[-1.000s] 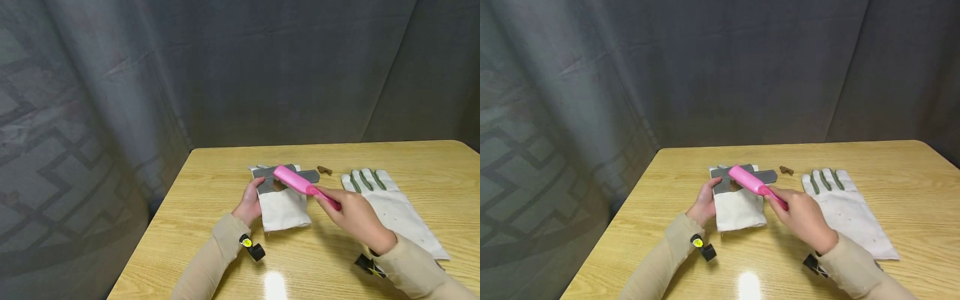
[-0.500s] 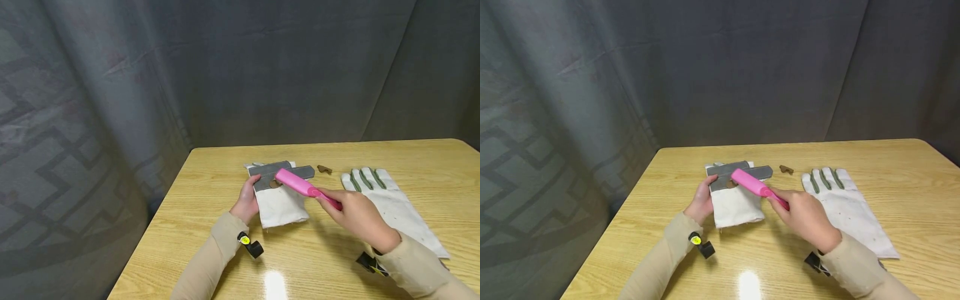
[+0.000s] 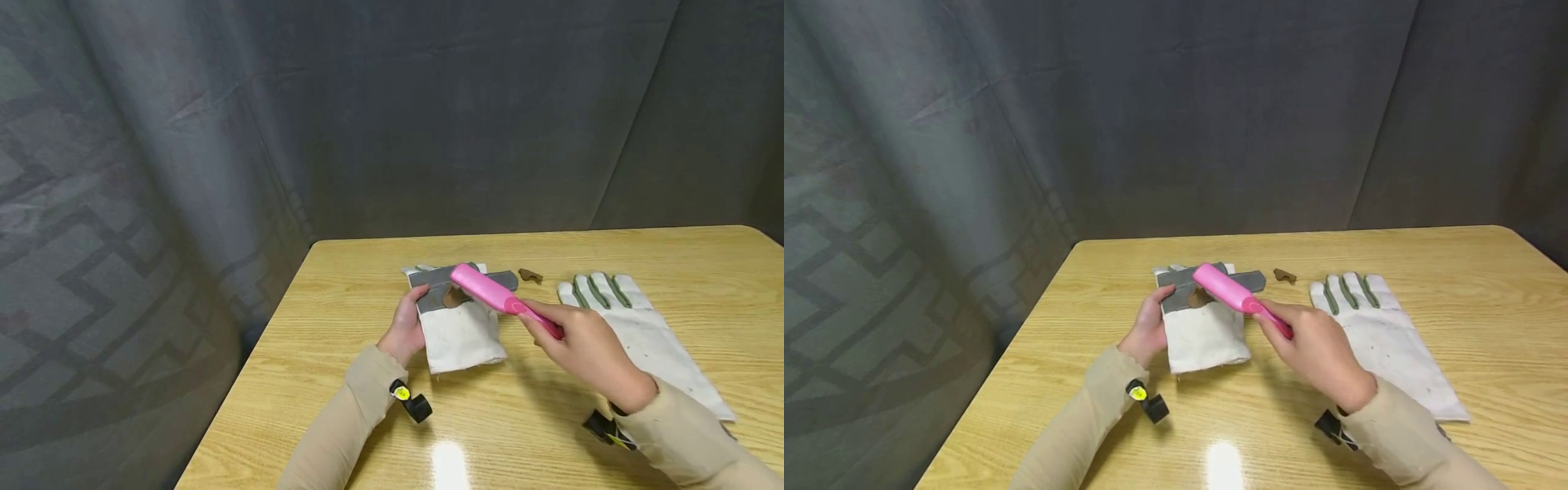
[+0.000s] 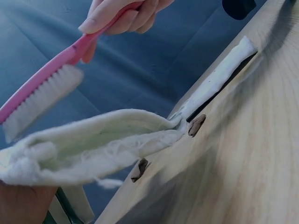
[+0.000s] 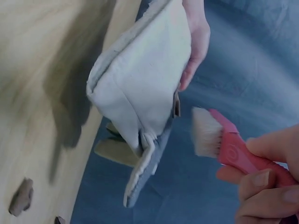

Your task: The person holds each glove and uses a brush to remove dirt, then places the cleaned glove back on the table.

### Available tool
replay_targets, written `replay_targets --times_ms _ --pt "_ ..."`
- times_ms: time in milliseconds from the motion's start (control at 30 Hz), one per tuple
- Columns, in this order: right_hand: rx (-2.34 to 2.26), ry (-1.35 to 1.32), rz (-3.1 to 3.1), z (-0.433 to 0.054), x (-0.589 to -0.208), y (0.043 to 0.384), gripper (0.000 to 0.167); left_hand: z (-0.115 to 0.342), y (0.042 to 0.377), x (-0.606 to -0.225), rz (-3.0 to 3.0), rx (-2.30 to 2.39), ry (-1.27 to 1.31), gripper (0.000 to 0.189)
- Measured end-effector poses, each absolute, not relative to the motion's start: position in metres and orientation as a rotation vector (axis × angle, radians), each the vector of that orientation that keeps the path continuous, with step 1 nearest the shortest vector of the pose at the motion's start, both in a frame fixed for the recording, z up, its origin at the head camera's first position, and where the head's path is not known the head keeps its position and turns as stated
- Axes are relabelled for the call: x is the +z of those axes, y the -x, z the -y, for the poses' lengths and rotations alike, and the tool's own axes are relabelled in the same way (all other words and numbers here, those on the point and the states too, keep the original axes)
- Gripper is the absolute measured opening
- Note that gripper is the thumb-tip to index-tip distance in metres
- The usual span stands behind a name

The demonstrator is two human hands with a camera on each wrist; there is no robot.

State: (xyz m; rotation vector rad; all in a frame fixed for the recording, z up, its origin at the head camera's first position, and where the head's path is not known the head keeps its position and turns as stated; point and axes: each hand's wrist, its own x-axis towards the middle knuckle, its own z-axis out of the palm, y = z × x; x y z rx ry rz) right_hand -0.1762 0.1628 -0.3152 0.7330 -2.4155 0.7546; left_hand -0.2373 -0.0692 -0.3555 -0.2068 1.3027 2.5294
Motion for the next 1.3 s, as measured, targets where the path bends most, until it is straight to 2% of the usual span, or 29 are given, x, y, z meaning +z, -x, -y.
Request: replay_targets --times_ms 267,767,1300 --pt "0.748 -0.732 2.449 -0.155 -0.326 0.177 0.029 0.062 0.236 -0.356 -1.264 2.511 0.204 0.052" --pt "0.639 -0.689 2.533 -0.165 -0.315 0.175 0.024 0.070 0.239 -0.354 -1.307 2.562 0.223 0.050" --pt "0.745 -0.732 2.413 -0.154 -0.325 0.175 0.028 0.063 0.235 -0.357 -1.278 2.493 0.164 0.053"
